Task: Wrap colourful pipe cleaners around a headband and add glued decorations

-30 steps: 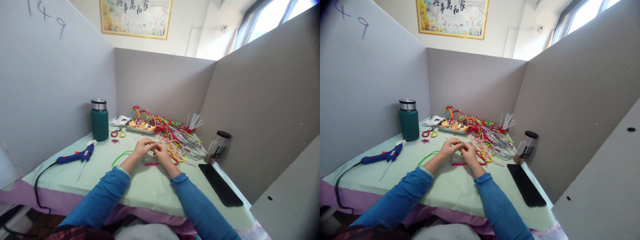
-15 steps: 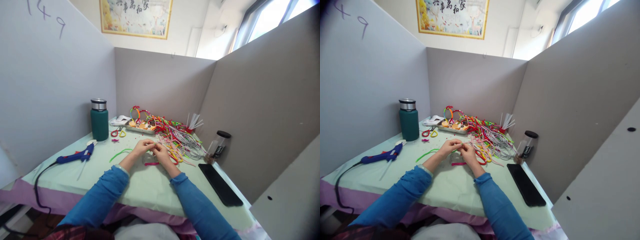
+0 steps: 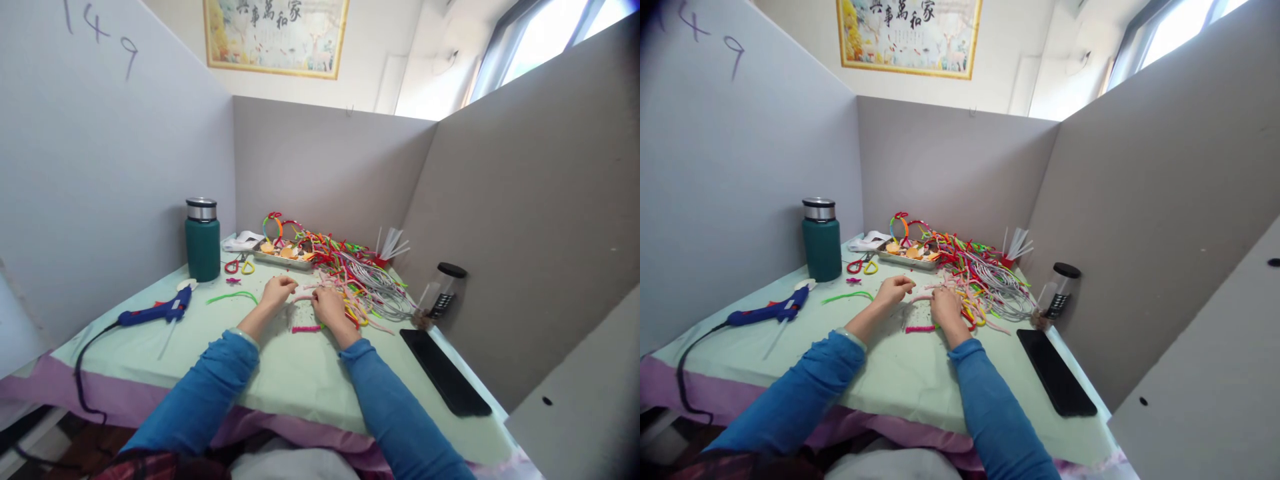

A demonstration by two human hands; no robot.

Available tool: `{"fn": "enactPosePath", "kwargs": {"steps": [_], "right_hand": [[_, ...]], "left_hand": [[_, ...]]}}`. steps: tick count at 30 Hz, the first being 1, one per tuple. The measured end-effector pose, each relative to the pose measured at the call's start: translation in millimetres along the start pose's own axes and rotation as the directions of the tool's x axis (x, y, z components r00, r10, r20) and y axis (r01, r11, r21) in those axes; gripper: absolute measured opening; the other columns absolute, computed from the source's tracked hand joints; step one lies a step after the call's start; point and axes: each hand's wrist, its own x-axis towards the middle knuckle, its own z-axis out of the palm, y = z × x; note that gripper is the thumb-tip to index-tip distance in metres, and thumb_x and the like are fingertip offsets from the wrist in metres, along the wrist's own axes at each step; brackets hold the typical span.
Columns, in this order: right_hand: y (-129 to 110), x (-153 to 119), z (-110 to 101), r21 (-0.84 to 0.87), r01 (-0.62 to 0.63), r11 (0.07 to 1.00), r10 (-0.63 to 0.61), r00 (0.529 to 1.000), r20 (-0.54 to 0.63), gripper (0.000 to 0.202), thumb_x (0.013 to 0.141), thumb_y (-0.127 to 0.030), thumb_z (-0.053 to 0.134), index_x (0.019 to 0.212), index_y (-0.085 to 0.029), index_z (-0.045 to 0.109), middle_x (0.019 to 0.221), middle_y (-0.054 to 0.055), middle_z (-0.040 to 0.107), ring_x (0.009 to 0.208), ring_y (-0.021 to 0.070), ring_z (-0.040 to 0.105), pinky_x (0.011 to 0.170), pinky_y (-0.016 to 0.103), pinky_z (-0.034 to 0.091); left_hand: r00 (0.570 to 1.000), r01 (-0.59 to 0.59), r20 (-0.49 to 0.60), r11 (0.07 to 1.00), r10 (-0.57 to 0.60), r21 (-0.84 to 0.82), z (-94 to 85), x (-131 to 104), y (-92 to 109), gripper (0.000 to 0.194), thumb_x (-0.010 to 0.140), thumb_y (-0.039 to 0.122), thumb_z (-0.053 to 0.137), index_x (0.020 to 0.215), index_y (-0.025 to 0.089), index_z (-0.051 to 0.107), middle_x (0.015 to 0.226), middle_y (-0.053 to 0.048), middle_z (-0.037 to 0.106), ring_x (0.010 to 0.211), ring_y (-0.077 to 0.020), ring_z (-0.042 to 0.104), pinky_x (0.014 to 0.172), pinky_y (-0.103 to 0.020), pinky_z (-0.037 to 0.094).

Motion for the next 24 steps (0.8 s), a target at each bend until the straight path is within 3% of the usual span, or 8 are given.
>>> {"fn": "enactPosePath", "kwargs": {"steps": [3, 6, 10, 14, 20, 24], "right_hand": [[0, 1, 1, -0.002, 0.017, 1.0, -0.017, 1.0, -0.004, 0.018, 0.082, -0.028, 0.055, 0.089, -0.018, 0.068, 0.095, 0.011, 0.066, 0.095, 0.023, 0.053, 0.078, 0.031, 0.035], [5, -1, 0, 0.098, 0.052, 0.994, -0.043, 0.995, -0.092, 0.017, 0.083, -0.024, 0.052, 0.084, -0.017, 0.067, 0.091, 0.01, 0.065, 0.091, 0.021, 0.053, 0.079, 0.03, 0.036], [11, -3, 0, 0.313, 0.09, 0.946, -0.01, 0.968, -0.249, 0.02, 0.086, -0.021, 0.044, 0.088, -0.017, 0.063, 0.091, 0.009, 0.063, 0.086, 0.0197, 0.054, 0.076, 0.029, 0.039], [12, -4, -1, 0.482, 0.133, 0.866, 0.024, 0.952, -0.305, 0.024, 0.085, -0.019, 0.039, 0.097, -0.017, 0.06, 0.095, 0.009, 0.064, 0.087, 0.0201, 0.056, 0.077, 0.031, 0.041], [11, -1, -5, 0.715, 0.099, 0.692, 0.121, 0.96, -0.251, 0.021, 0.078, -0.021, 0.043, 0.091, -0.019, 0.06, 0.09, 0.005, 0.064, 0.084, 0.0192, 0.056, 0.076, 0.031, 0.043], [12, 1, -2, 0.797, 0.066, 0.601, 0.173, 0.962, -0.211, 0.018, 0.078, -0.027, 0.046, 0.087, -0.019, 0.059, 0.079, 0.003, 0.062, 0.074, 0.0182, 0.055, 0.066, 0.028, 0.042]], "left_hand": [[1.0, -0.027, 0.004, 0.983, 0.027, 0.184, -0.5, 0, -3, 0.021, 0.07, 0.019, 0.053, 0.078, 0.015, 0.072, 0.071, -0.006, 0.069, 0.069, -0.0162, 0.06, 0.064, -0.025, 0.041], [1.0, -0.012, -0.005, 0.975, 0.014, 0.223, -1.7, 1, -5, 0.024, 0.072, 0.018, 0.052, 0.084, 0.015, 0.073, 0.082, -0.007, 0.071, 0.078, -0.0184, 0.062, 0.07, -0.026, 0.043], [1.0, -0.019, -0.004, 0.998, 0.019, 0.059, -2.8, 2, -7, 0.021, 0.068, 0.022, 0.058, 0.082, 0.014, 0.072, 0.083, -0.008, 0.071, 0.077, -0.018, 0.061, 0.069, -0.026, 0.045], [0.993, 0.069, 0.112, 0.977, -0.047, -0.203, -1.8, -1, -2, 0.026, 0.063, 0.028, 0.066, 0.083, 0.013, 0.069, 0.069, -0.005, 0.066, 0.06, -0.0138, 0.057, 0.054, -0.024, 0.044], [0.982, 0.169, 0.132, 0.93, -0.132, -0.325, -3.3, -9, 10, 0.03, 0.058, 0.03, 0.073, 0.079, 0.011, 0.063, 0.068, -0.004, 0.063, 0.056, -0.0114, 0.057, 0.05, -0.023, 0.045], [0.962, 0.19, 0.259, 0.9, -0.09, -0.392, -2.9, -10, 9, 0.032, 0.062, 0.033, 0.071, 0.082, 0.014, 0.056, 0.075, -0.005, 0.066, 0.054, -0.0121, 0.06, 0.048, -0.023, 0.045]]}}
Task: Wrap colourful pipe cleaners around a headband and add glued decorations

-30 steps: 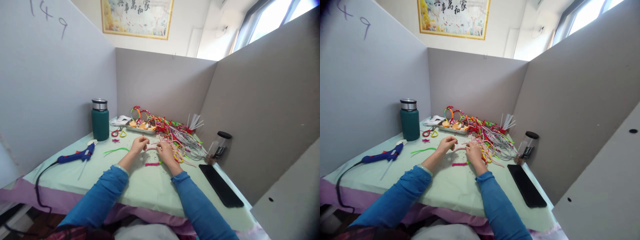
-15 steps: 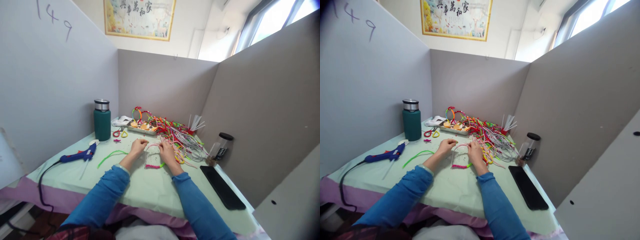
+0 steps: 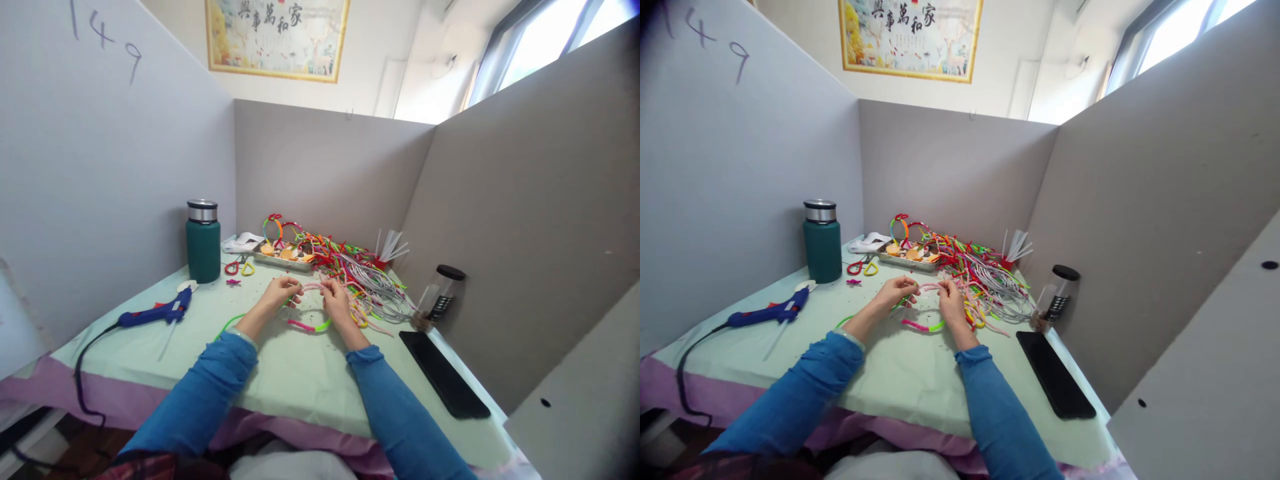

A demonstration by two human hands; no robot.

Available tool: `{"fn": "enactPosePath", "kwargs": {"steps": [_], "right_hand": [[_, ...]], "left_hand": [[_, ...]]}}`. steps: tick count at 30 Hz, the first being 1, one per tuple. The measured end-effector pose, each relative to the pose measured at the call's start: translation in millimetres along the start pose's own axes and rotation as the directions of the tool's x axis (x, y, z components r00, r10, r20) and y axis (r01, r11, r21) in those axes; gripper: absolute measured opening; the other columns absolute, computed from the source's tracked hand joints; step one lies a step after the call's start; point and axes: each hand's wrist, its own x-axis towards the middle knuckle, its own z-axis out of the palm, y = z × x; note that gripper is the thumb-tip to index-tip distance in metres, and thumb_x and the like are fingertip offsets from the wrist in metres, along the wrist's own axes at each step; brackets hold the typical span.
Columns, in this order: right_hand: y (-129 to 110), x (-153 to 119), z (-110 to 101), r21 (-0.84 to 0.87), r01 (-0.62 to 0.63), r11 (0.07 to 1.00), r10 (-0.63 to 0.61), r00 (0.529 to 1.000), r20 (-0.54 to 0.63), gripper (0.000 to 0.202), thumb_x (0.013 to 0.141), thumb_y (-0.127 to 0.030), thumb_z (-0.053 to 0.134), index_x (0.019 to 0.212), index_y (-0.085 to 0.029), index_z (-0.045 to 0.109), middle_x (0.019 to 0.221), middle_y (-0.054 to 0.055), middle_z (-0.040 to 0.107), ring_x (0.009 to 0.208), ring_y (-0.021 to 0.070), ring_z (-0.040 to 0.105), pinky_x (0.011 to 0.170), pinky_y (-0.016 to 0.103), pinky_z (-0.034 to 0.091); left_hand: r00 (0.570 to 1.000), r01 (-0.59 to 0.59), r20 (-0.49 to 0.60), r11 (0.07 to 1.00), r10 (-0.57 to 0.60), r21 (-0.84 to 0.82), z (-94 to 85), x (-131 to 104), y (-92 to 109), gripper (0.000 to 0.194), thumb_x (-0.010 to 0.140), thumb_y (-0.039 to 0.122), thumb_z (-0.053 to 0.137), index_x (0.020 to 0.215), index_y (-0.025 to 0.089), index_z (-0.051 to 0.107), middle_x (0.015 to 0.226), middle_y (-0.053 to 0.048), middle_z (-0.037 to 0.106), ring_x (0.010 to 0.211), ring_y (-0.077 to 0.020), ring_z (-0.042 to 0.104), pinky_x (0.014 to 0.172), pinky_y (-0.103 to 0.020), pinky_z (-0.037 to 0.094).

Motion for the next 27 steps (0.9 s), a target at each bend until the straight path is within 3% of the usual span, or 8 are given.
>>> {"fn": "enactPosePath", "kwargs": {"steps": [5, 11, 17, 22, 27], "right_hand": [[-2, -3, 0, -0.073, 0.108, 0.991, -0.105, 0.993, 0.045, 0.018, 0.08, -0.033, 0.052, 0.083, -0.018, 0.061, 0.078, 0.004, 0.062, 0.073, 0.0172, 0.055, 0.066, 0.027, 0.041], [-16, -9, -3, -0.117, 0.221, 0.968, -0.192, 0.957, 0.218, 0.016, 0.083, -0.028, 0.052, 0.084, -0.019, 0.066, 0.085, 0.004, 0.067, 0.079, 0.0173, 0.057, 0.073, 0.029, 0.041], [-16, -7, -5, -0.009, 0.092, 0.996, -0.086, 0.957, 0.279, 0.015, 0.079, -0.029, 0.053, 0.077, -0.019, 0.064, 0.067, 0.0, 0.06, 0.063, 0.014, 0.052, 0.059, 0.025, 0.039], [-16, -6, -3, 0.145, -0.106, 0.984, 0.057, 0.949, 0.309, 0.018, 0.076, -0.035, 0.055, 0.072, -0.018, 0.059, 0.054, -0.004, 0.05, 0.045, 0.0095, 0.04, 0.045, 0.022, 0.032], [-25, -8, -2, 0.217, -0.178, 0.96, 0.099, 0.937, 0.334, 0.019, 0.074, -0.037, 0.057, 0.069, -0.019, 0.055, 0.05, -0.006, 0.047, 0.04, 0.0077, 0.036, 0.04, 0.021, 0.026]], "left_hand": [[0.999, -0.04, 0.022, 0.999, 0.039, 0.034, 1.1, 0, -2, 0.028, 0.061, 0.031, 0.07, 0.078, 0.013, 0.056, 0.071, -0.005, 0.067, 0.047, -0.0089, 0.054, 0.044, -0.021, 0.039], [0.992, -0.022, 0.124, 0.992, 0.006, 0.126, 2.8, -5, 2, 0.03, 0.062, 0.035, 0.068, 0.081, 0.012, 0.064, 0.068, -0.004, 0.066, 0.049, -0.0106, 0.055, 0.046, -0.022, 0.038], [0.99, -0.134, 0.053, 0.975, 0.127, 0.177, 0.1, 1, -2, 0.033, 0.065, 0.033, 0.064, 0.09, 0.012, 0.071, 0.062, 0.0, 0.063, 0.043, -0.0053, 0.036, 0.043, -0.021, 0.026], [0.99, -0.127, 0.08, 0.987, 0.119, 0.096, 3.9, 0, 2, 0.034, 0.061, 0.033, 0.068, 0.088, 0.012, 0.072, 0.067, -0.002, 0.065, 0.05, -0.0065, 0.041, 0.049, -0.02, 0.031], [0.988, -0.121, 0.098, 0.991, 0.115, 0.053, 5.5, -2, 5, 0.039, 0.058, 0.039, 0.072, 0.086, 0.011, 0.072, 0.06, -0.001, 0.061, 0.048, -0.0067, 0.042, 0.05, -0.022, 0.034]]}}
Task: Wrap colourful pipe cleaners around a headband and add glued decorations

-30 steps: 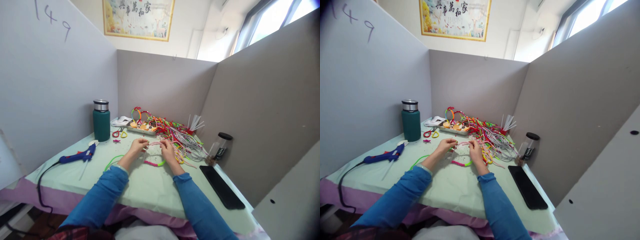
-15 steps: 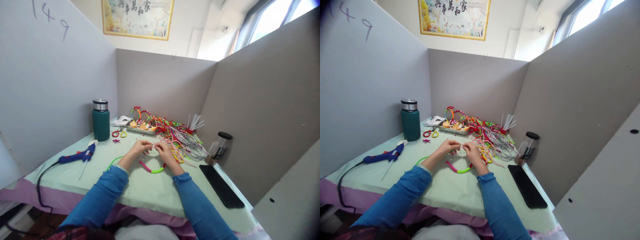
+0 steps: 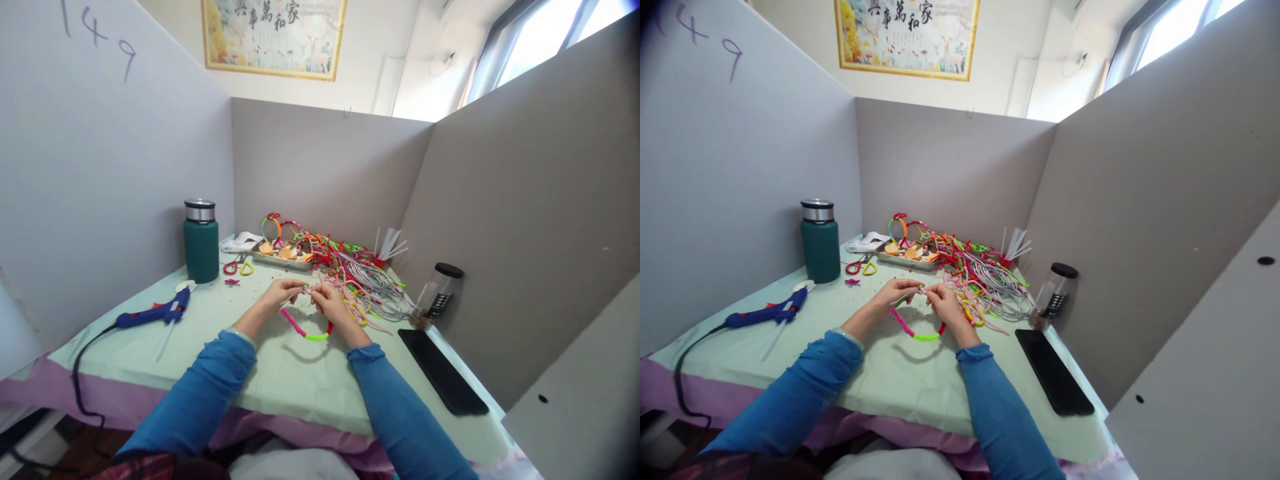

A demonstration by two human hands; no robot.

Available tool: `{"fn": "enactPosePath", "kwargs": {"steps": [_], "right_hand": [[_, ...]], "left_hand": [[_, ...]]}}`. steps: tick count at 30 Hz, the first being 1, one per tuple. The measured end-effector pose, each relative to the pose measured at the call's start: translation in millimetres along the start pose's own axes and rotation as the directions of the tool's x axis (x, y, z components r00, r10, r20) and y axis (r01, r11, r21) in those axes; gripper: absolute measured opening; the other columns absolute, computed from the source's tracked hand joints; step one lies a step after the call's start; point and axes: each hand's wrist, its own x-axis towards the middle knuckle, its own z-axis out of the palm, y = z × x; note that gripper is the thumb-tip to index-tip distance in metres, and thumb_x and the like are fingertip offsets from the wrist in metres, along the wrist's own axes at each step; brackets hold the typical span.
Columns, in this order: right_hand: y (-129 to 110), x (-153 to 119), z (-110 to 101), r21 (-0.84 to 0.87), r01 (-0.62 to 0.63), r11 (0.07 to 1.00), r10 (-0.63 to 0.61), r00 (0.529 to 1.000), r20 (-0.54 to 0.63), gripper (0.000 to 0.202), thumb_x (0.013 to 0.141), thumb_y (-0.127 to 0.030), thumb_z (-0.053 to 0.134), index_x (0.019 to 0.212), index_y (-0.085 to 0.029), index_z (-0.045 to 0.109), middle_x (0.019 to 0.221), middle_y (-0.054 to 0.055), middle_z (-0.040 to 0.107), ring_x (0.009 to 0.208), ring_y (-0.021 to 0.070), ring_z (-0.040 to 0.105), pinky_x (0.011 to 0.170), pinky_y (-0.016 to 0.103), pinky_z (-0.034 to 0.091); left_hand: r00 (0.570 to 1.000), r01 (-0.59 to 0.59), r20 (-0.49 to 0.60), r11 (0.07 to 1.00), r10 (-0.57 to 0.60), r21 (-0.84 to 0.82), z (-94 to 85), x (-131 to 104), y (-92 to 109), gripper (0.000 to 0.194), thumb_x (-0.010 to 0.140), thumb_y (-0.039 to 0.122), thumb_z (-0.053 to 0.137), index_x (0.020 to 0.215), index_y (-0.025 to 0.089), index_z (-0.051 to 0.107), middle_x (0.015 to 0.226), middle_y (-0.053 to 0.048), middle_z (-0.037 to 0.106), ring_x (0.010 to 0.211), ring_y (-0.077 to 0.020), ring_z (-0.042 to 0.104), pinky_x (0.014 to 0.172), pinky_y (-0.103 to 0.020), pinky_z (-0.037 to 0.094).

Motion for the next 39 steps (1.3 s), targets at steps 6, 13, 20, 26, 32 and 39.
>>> {"fn": "enactPosePath", "kwargs": {"steps": [6, 13, 20, 26, 32, 39], "right_hand": [[-7, -2, 2, 0.066, -0.034, 0.997, 0.033, 0.999, 0.018, 0.024, 0.072, -0.041, 0.059, 0.068, -0.019, 0.052, 0.053, -0.005, 0.051, 0.038, 0.0068, 0.035, 0.038, 0.021, 0.025], [-4, -1, 2, 0.106, -0.039, 0.994, 0.037, 0.999, 0.023, 0.025, 0.072, -0.042, 0.059, 0.069, -0.019, 0.051, 0.053, -0.006, 0.052, 0.037, 0.0058, 0.036, 0.038, 0.02, 0.025], [1, 0, 3, 0.201, -0.086, 0.976, 0.077, 0.996, 0.05, 0.027, 0.07, -0.042, 0.062, 0.073, -0.018, 0.05, 0.055, -0.006, 0.053, 0.036, 0.0043, 0.036, 0.036, 0.019, 0.023], [3, 1, 4, 0.231, -0.1, 0.968, 0.093, 0.995, 0.042, 0.027, 0.07, -0.041, 0.062, 0.074, -0.018, 0.049, 0.055, -0.006, 0.052, 0.035, 0.0042, 0.036, 0.035, 0.019, 0.022], [3, 1, 9, 0.223, -0.052, 0.973, 0.059, 0.998, -0.023, 0.022, 0.072, -0.039, 0.058, 0.073, -0.018, 0.049, 0.055, -0.007, 0.052, 0.035, 0.004, 0.036, 0.035, 0.019, 0.024], [2, 1, 16, 0.189, -0.037, 0.981, 0.051, 0.996, -0.069, 0.017, 0.072, -0.035, 0.055, 0.072, -0.018, 0.05, 0.054, -0.006, 0.051, 0.035, 0.0049, 0.037, 0.036, 0.02, 0.025]], "left_hand": [[1.0, -0.005, 0.022, 1.0, 0.005, 0.003, -1.2, 1, -3, 0.043, 0.056, 0.041, 0.074, 0.088, 0.012, 0.073, 0.06, -0.002, 0.063, 0.047, -0.0065, 0.041, 0.048, -0.022, 0.032], [1.0, -0.019, 0.017, 0.999, 0.018, 0.034, 0.1, -1, -2, 0.036, 0.059, 0.034, 0.071, 0.088, 0.013, 0.073, 0.062, -0.002, 0.064, 0.049, -0.0073, 0.04, 0.049, -0.021, 0.031], [0.999, -0.045, 0.008, 0.996, 0.044, 0.078, 0.0, -3, 1, 0.03, 0.062, 0.026, 0.066, 0.088, 0.013, 0.073, 0.061, -0.001, 0.064, 0.052, -0.0094, 0.045, 0.051, -0.022, 0.031], [0.998, -0.057, 0.002, 0.996, 0.057, 0.075, 2.7, -4, 2, 0.03, 0.062, 0.027, 0.068, 0.088, 0.012, 0.072, 0.059, 0.0, 0.062, 0.054, -0.0106, 0.049, 0.051, -0.022, 0.034], [0.993, -0.11, -0.043, 0.989, 0.114, 0.099, 8.2, -2, 0, 0.035, 0.059, 0.036, 0.074, 0.082, 0.01, 0.068, 0.064, -0.003, 0.064, 0.057, -0.0117, 0.052, 0.05, -0.021, 0.038], [0.973, -0.177, -0.113, 0.966, 0.2, 0.187, 7.7, 1, -7, 0.037, 0.062, 0.045, 0.071, 0.075, 0.011, 0.066, 0.07, -0.006, 0.066, 0.062, -0.0147, 0.058, 0.058, -0.024, 0.045]]}}
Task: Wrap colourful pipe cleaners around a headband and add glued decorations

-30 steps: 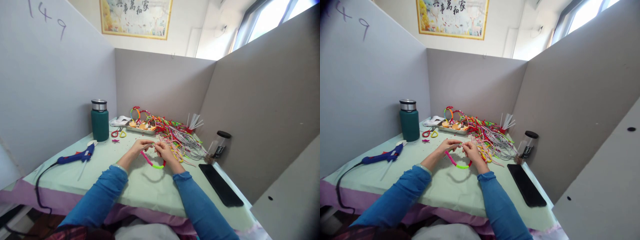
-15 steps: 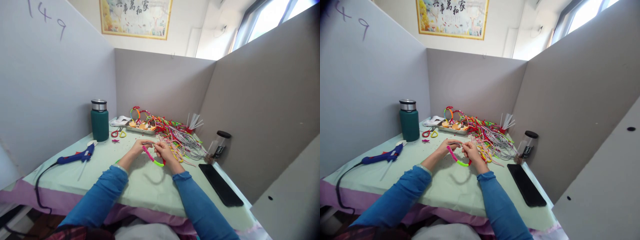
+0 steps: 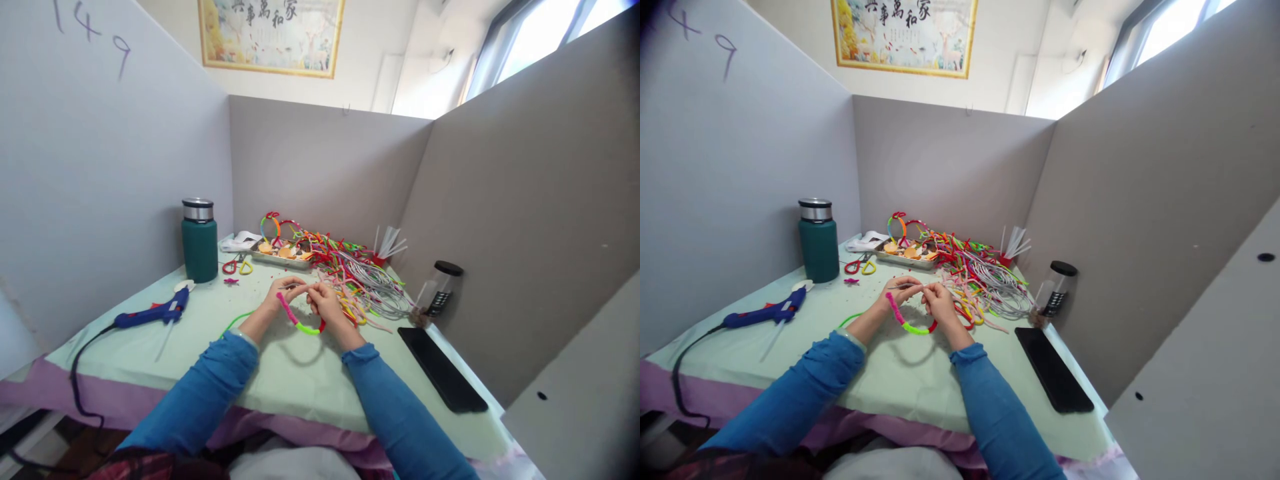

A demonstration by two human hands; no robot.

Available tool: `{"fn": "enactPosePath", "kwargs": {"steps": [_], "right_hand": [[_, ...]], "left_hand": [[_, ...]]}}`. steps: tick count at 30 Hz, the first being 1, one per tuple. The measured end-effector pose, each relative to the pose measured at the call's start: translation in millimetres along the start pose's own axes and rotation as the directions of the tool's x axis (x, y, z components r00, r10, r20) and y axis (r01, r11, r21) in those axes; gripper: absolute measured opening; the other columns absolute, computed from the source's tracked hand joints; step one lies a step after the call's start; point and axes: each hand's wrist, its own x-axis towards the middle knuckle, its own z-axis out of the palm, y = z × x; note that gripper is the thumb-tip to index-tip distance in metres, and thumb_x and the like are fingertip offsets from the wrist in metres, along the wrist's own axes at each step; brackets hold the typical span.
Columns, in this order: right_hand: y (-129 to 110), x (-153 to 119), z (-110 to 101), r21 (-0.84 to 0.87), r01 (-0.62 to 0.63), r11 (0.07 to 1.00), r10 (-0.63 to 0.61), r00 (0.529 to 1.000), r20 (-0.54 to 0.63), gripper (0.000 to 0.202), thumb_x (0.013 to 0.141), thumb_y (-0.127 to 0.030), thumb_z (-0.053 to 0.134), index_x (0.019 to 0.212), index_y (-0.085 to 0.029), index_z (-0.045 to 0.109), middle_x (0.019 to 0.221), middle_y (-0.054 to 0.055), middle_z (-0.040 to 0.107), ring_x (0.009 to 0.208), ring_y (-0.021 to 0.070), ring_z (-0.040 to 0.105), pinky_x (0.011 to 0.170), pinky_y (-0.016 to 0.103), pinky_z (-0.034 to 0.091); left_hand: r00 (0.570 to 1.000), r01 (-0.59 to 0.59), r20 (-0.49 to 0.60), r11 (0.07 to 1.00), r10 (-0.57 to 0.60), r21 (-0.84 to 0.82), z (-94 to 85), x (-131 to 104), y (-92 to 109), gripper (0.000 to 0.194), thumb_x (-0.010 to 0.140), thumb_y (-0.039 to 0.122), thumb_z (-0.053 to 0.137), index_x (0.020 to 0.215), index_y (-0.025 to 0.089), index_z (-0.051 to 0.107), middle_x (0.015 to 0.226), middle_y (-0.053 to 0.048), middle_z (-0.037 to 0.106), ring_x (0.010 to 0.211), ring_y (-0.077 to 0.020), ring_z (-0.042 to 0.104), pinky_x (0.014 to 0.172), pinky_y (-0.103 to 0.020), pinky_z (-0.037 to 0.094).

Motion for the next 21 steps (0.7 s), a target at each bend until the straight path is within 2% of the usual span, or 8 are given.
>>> {"fn": "enactPosePath", "kwargs": {"steps": [6, 10, 18, 21], "right_hand": [[2, 1, -2, 0.035, -0.024, 0.999, 0.024, 1.0, -0.008, 0.018, 0.07, -0.034, 0.056, 0.074, -0.018, 0.05, 0.053, -0.007, 0.051, 0.033, 0.0047, 0.036, 0.035, 0.019, 0.023], [4, 2, -2, 0.049, -0.029, 0.998, 0.029, 1.0, -0.009, 0.019, 0.07, -0.035, 0.057, 0.073, -0.018, 0.05, 0.053, -0.007, 0.051, 0.033, 0.0044, 0.036, 0.034, 0.019, 0.023], [4, 2, -3, 0.095, -0.082, 0.992, 0.079, 0.996, 0.032, 0.022, 0.068, -0.037, 0.061, 0.071, -0.018, 0.049, 0.052, -0.007, 0.05, 0.032, 0.0037, 0.034, 0.033, 0.019, 0.021], [3, 2, -3, 0.081, -0.074, 0.994, 0.072, 0.997, 0.02, 0.021, 0.068, -0.036, 0.06, 0.071, -0.018, 0.049, 0.051, -0.007, 0.049, 0.032, 0.004, 0.034, 0.033, 0.019, 0.021]], "left_hand": [[0.985, -0.17, 0.005, 0.976, 0.171, 0.137, 0.1, 2, -7, 0.03, 0.068, 0.039, 0.068, 0.077, 0.011, 0.07, 0.082, -0.011, 0.07, 0.076, -0.0192, 0.064, 0.069, -0.028, 0.048], [0.973, -0.232, 0.017, 0.959, 0.232, 0.164, 0.5, 4, -9, 0.027, 0.071, 0.037, 0.066, 0.078, 0.011, 0.071, 0.083, -0.011, 0.071, 0.078, -0.0192, 0.064, 0.072, -0.029, 0.049], [0.969, -0.245, 0.026, 0.948, 0.245, 0.204, 2.0, 3, -11, 0.021, 0.073, 0.029, 0.063, 0.078, 0.01, 0.071, 0.083, -0.012, 0.071, 0.078, -0.0189, 0.065, 0.074, -0.029, 0.05], [0.981, -0.194, 0.036, 0.964, 0.19, 0.184, 2.5, 1, -7, 0.023, 0.071, 0.028, 0.065, 0.083, 0.009, 0.069, 0.077, -0.01, 0.07, 0.069, -0.0163, 0.063, 0.066, -0.027, 0.049]]}}
